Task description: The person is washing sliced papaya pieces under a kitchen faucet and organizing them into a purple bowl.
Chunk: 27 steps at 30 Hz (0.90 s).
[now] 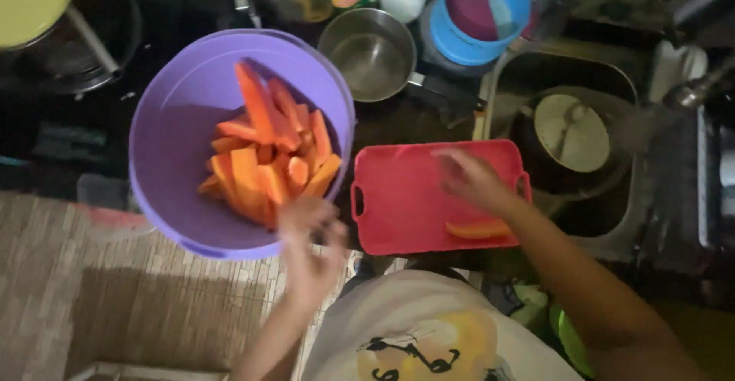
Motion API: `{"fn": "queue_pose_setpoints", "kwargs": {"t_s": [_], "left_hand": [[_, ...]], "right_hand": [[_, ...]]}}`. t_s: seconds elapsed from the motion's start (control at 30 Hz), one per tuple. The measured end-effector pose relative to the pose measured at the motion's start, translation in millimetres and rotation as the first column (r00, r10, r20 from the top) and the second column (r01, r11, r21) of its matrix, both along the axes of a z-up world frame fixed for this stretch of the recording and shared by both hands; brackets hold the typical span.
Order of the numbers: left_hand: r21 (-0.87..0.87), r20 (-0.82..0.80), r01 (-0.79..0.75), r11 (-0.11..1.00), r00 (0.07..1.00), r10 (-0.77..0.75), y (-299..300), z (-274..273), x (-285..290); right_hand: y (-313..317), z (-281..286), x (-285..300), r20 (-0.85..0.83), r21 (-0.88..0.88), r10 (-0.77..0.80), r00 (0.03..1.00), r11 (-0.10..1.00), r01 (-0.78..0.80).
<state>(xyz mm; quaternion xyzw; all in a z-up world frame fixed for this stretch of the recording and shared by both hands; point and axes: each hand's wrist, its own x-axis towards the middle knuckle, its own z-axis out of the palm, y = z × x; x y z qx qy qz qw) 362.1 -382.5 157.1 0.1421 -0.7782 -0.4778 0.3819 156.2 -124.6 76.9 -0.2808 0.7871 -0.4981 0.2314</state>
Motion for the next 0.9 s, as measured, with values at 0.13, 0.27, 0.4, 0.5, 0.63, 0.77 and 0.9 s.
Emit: {"fn": "queue_pose_setpoints", "kwargs": {"t_s": [0.13,0.27,0.4,0.5,0.63,0.77,0.9], "left_hand": [[0.001,0.348,0.477,0.879,0.824,-0.448,42,-47,3],[0.008,0.766,0.358,0.934,0.598,-0.236,50,-123,-1],[-0.081,0.782,0.232,0.969,0.618,-0.083,37,-155,-12],[0.152,0.886,0.173,0.973,0.413,-0.212,34,-167,-17],[0.089,0.945,0.137,0.987,0.301,-0.127,35,-210,-15],[0.194,0.932,0.096,0.976,0.291,-0.214,44,-182,-19],[0.393,0.71,0.15,0.907,0.577,-0.403,48,-190,-9]], "right_hand": [[66,-46,33,-0.053,0.691,0.134,0.99,0.721,-0.06],[102,-90,60,-0.279,0.746,0.464,0.841,0.657,-0.114],[121,-136,63,-0.29,0.715,0.438,0.851,0.69,-0.112],[114,-146,58,-0.397,0.701,0.477,0.784,0.709,-0.076],[126,-142,25,0.318,0.195,-0.345,0.883,0.935,0.295],[129,-18,-18,0.635,-0.428,-0.197,0.747,0.715,0.553],[199,-31,-103,0.783,-0.539,-0.026,0.621,0.468,0.7]]}}
